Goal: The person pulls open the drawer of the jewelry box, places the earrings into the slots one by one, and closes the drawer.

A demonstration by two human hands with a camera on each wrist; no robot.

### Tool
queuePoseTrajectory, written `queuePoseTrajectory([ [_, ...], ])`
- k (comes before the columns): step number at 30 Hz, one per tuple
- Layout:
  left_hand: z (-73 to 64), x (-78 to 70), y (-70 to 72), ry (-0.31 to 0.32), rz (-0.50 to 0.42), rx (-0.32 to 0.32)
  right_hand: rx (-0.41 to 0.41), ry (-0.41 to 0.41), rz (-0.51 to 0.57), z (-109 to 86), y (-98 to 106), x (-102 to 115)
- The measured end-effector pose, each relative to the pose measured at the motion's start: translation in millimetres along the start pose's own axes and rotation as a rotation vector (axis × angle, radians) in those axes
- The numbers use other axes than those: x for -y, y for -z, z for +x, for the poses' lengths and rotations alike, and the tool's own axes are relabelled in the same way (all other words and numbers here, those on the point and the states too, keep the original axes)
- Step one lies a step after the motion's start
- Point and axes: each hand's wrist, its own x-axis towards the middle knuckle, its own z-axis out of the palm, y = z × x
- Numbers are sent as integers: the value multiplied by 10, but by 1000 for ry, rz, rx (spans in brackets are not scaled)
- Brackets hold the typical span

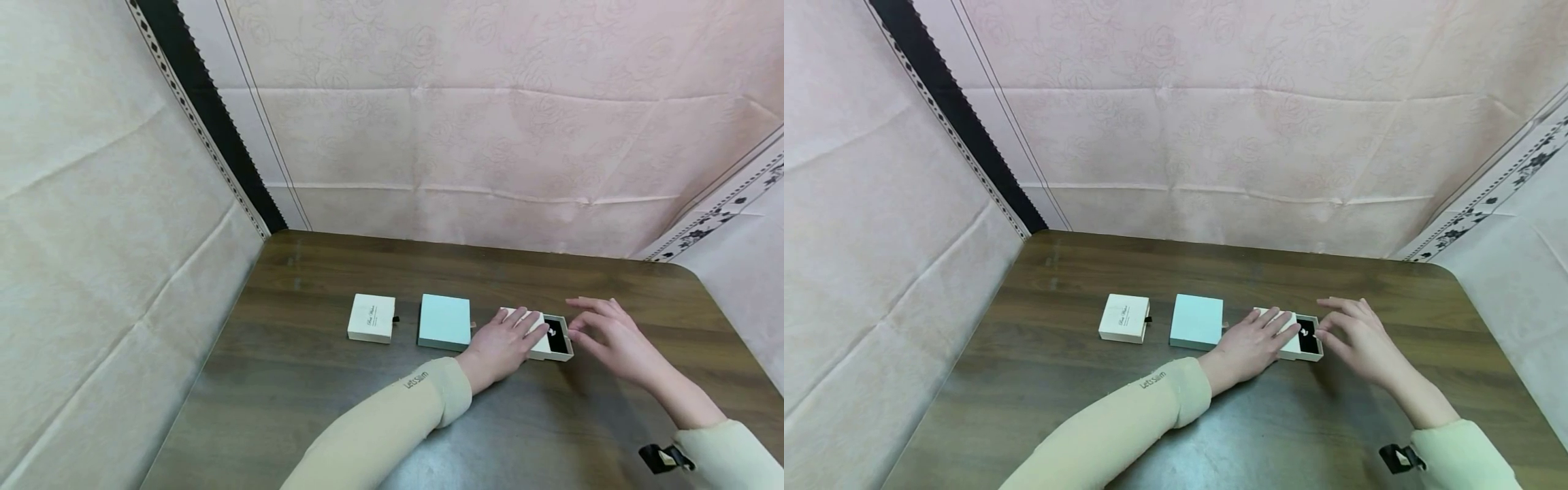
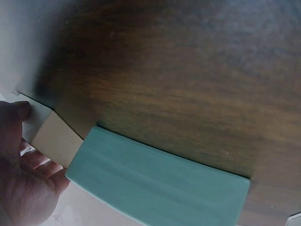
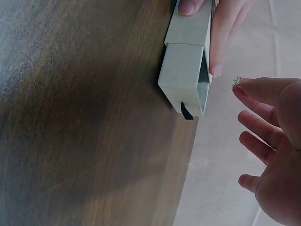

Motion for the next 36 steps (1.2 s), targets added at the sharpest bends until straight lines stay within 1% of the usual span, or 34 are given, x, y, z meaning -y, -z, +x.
queuePoseTrajectory([
  [7, 3, 4, -2, -6, 7, -10, 37, -27, -12, 31, -13, -57],
  [13, 4, -3, -2, -11, 9, -19, 89, -63, 28, 18, -45, -93],
  [17, 2, -3, 0, -12, 4, -12, 114, -75, 34, 7, -79, -109],
  [21, 0, 7, 4, -10, 4, -1, 128, -64, 35, 9, -122, -128],
  [26, -10, 14, 14, -11, 4, -10, 123, -24, 28, 18, -163, -126],
  [36, -7, 11, 2, -10, 0, -8, 147, -5, 9, 15, -197, -146],
])
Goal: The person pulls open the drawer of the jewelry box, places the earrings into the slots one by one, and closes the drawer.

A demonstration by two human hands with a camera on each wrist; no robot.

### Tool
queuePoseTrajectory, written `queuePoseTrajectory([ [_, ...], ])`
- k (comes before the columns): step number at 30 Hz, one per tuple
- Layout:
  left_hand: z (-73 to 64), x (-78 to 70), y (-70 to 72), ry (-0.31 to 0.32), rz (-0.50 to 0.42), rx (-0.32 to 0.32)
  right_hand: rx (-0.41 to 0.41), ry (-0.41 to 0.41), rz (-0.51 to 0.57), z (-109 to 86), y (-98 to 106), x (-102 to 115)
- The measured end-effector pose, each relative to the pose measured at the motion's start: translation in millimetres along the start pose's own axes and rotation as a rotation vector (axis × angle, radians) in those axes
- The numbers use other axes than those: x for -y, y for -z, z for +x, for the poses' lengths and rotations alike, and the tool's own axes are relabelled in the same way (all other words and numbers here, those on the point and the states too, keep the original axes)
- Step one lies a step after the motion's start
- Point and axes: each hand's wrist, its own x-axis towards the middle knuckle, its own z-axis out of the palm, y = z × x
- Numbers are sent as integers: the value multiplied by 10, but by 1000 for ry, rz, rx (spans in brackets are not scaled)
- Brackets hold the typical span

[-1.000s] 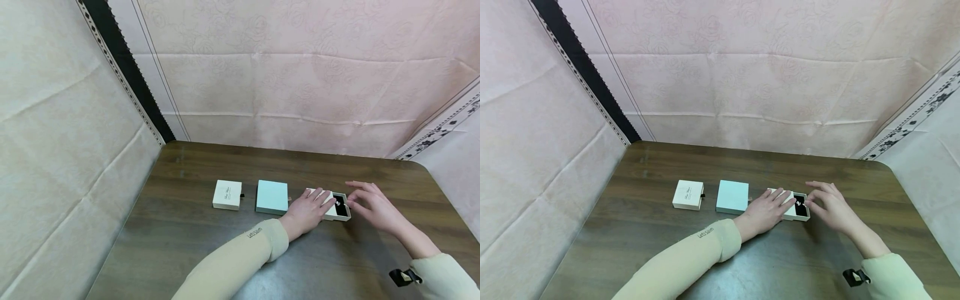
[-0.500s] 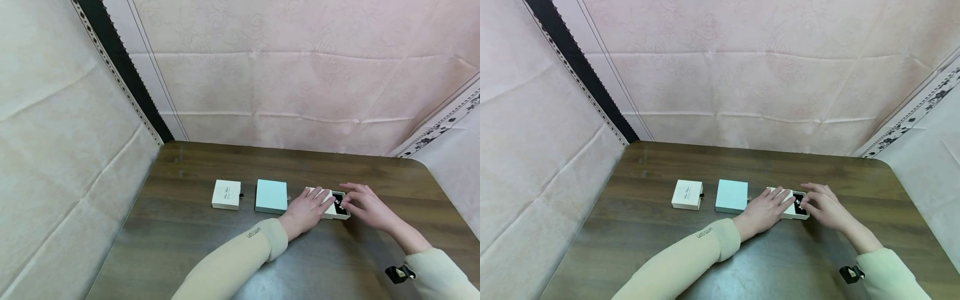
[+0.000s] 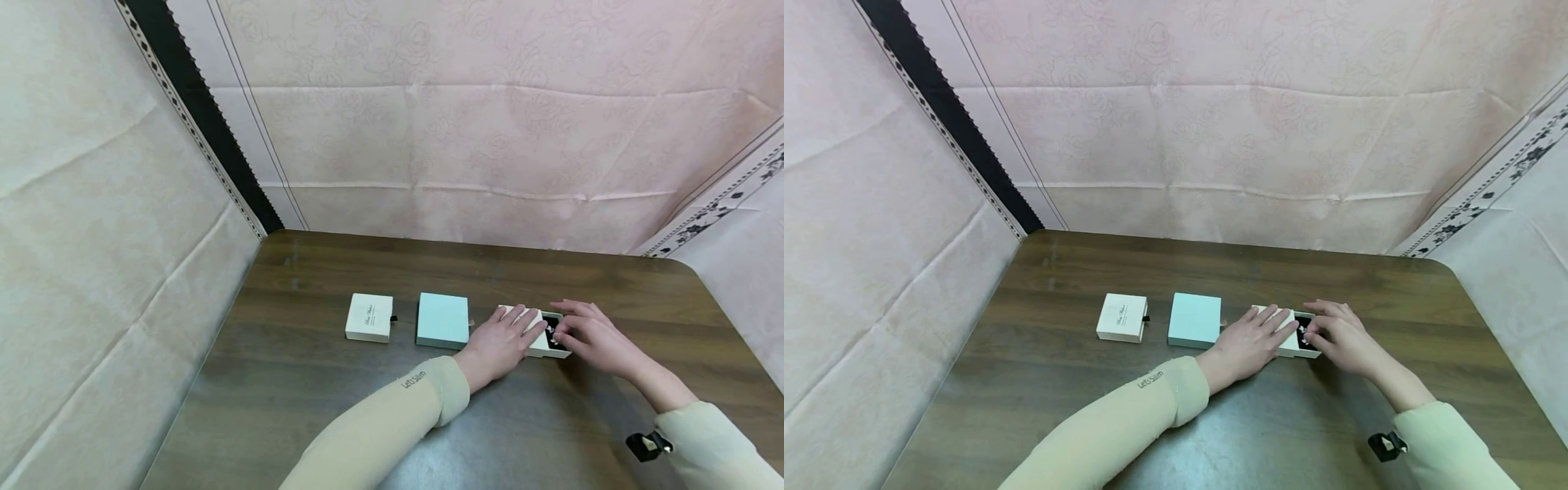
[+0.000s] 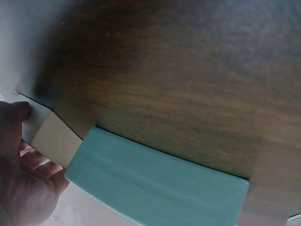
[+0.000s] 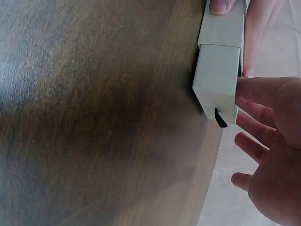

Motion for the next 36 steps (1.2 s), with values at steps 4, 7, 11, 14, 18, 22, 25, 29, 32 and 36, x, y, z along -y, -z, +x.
queuePoseTrajectory([
  [4, 6, 1, -11, 8, -11, 3, -1, 18, 13, 8, 0, 11],
  [7, 7, -5, -6, 5, -12, 3, 11, 23, 29, 7, -8, -2],
  [11, 1, -15, 9, -3, -7, 8, 30, 6, 44, -2, -16, -23],
  [14, -2, -18, 12, -3, -3, 9, 31, -9, 42, 2, -18, -21],
  [18, -2, -18, 4, 1, -6, 8, 22, -41, 14, 15, -15, 2],
  [22, 0, -13, 7, 3, -6, 16, -9, -42, -39, 19, -26, 1],
  [25, 2, -9, 12, 4, 1, 16, -40, -22, -85, 24, -32, -7],
  [29, 3, -6, 8, 2, 9, 9, -62, -3, -136, 40, -36, -4],
  [32, 7, -5, 4, 1, 10, 11, -67, 3, -162, 50, -44, -6],
  [36, 13, -6, -1, 0, 10, 16, -68, 3, -182, 58, -51, -9],
])
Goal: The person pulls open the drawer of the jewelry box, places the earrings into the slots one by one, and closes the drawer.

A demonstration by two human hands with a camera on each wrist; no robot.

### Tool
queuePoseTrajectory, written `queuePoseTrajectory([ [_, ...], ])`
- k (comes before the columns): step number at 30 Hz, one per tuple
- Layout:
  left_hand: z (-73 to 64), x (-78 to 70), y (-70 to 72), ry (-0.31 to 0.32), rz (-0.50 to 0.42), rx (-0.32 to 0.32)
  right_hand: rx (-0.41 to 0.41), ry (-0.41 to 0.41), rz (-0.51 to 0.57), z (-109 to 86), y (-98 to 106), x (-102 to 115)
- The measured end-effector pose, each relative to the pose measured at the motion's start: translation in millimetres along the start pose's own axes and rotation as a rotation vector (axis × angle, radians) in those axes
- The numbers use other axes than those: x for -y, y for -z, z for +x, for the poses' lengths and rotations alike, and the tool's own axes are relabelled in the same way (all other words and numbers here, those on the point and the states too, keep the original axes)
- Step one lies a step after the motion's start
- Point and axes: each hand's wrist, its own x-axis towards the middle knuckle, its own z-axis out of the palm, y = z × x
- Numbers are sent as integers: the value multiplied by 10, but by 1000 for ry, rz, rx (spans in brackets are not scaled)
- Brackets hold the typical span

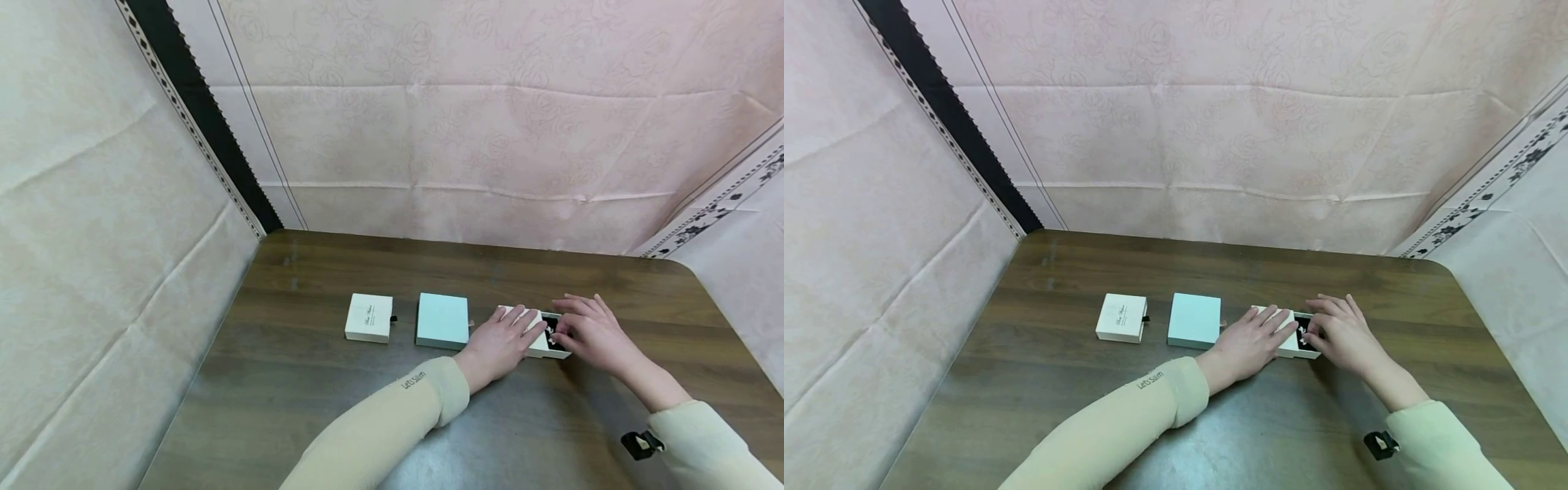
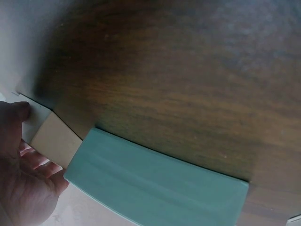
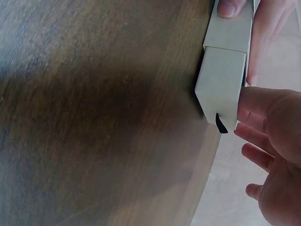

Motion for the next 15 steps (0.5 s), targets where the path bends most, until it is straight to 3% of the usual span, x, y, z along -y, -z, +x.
queuePoseTrajectory([
  [15, 0, -6, -7, 9, -14, -11, -20, 8, -9, 2, 9, 19],
])
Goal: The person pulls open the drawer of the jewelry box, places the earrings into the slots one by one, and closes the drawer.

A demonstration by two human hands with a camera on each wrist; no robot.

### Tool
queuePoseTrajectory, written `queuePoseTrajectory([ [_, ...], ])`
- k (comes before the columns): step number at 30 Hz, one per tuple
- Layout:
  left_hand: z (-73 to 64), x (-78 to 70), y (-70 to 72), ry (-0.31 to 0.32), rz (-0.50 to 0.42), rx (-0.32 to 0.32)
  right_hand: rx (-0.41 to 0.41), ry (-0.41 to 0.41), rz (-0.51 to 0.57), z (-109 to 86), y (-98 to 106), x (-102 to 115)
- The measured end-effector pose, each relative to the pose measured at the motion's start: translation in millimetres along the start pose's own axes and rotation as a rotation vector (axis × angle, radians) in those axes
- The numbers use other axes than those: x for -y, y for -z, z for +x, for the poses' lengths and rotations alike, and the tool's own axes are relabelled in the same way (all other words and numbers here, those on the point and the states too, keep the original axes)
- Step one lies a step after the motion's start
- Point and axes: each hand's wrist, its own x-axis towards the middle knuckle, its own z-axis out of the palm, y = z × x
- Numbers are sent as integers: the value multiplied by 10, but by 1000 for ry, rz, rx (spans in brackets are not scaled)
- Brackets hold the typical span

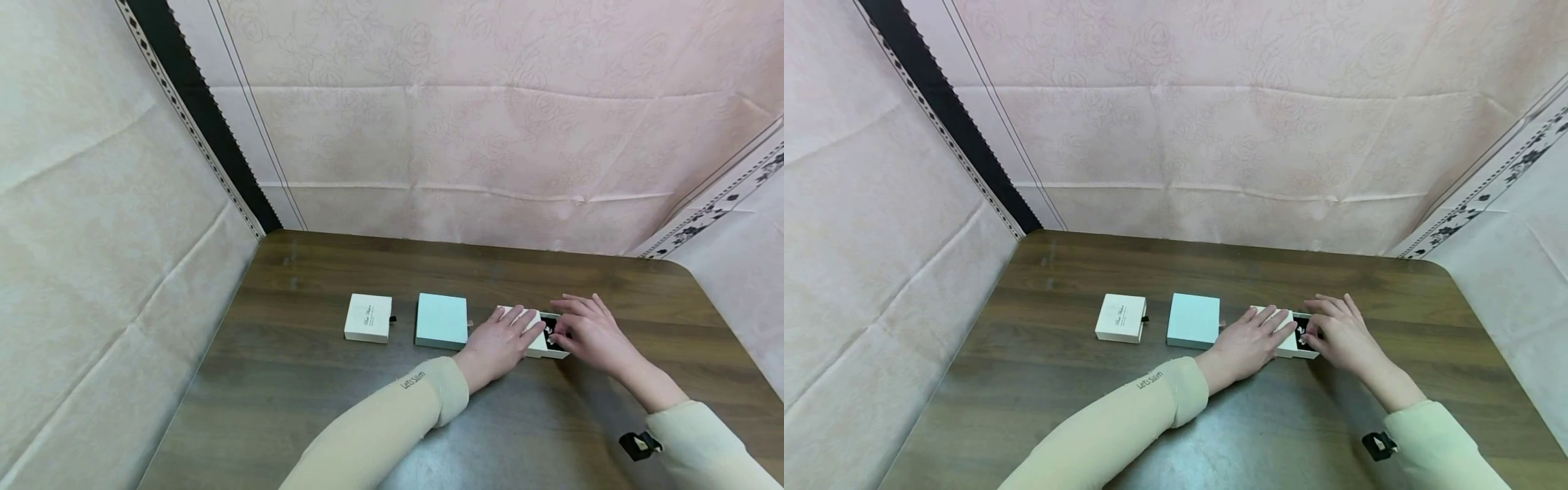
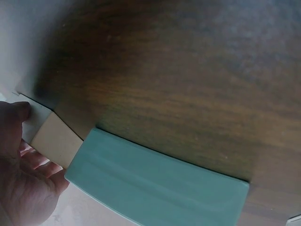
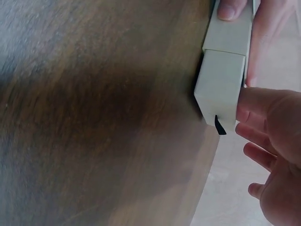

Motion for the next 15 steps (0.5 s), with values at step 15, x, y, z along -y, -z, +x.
queuePoseTrajectory([
  [15, 9, 4, -10, -9, -12, -8, -91, -39, 72, -58, 220, -80],
])
